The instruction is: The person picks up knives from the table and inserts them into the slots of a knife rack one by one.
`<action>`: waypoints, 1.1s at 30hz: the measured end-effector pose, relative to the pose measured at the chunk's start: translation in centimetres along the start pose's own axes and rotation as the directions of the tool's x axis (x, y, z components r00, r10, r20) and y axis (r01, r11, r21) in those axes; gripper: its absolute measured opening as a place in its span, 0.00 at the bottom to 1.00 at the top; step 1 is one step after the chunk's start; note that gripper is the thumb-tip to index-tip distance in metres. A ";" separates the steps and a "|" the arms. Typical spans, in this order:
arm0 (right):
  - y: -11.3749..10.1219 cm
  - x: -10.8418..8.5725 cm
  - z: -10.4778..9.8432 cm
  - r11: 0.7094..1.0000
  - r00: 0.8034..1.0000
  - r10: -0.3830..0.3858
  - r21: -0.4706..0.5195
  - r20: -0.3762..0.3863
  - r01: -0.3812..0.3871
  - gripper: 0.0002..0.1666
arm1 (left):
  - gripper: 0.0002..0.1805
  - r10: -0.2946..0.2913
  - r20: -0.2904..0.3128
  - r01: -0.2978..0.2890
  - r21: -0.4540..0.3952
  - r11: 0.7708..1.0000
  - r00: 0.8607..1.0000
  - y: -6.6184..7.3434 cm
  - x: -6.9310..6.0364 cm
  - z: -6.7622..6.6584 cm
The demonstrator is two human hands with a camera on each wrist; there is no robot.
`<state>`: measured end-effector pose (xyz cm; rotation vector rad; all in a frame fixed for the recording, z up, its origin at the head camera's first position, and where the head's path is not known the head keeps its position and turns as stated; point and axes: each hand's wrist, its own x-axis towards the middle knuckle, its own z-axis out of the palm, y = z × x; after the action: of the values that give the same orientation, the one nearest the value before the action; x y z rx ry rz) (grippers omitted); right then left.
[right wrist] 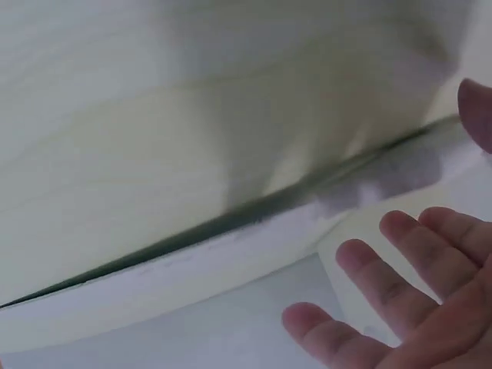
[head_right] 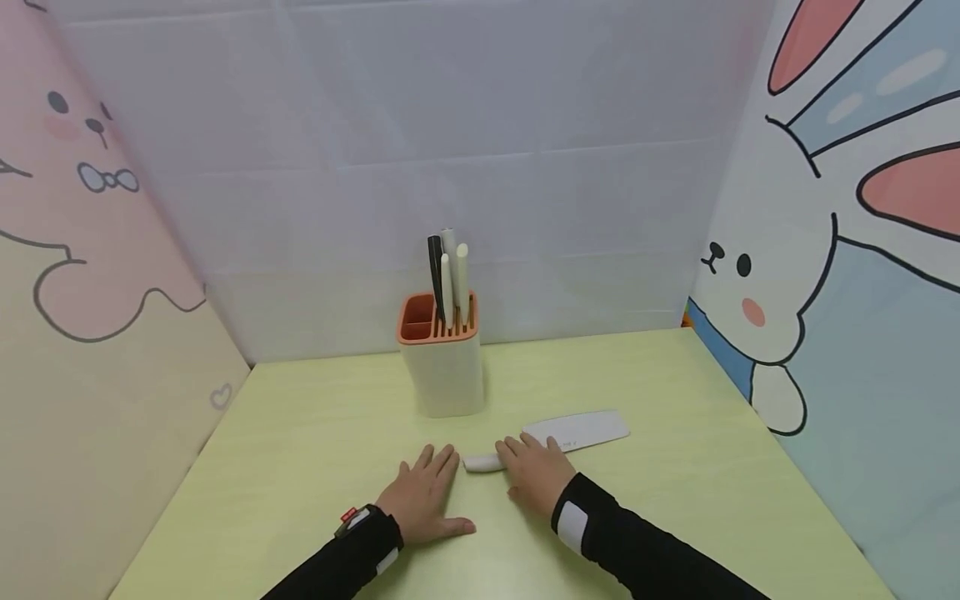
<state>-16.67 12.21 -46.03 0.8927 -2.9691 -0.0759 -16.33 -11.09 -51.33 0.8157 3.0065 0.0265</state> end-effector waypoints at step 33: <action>0.3 2.4 1.7 0.981 0.973 -0.185 -0.091 -0.136 0.173 0.22 | 0.63 -0.003 0.009 0.003 0.002 1.000 1.000 -0.2 0.1 -0.1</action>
<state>-18.89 11.17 -47.66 1.1034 -2.7274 -0.1271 -16.51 -11.18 -51.23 0.8098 2.9999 0.0204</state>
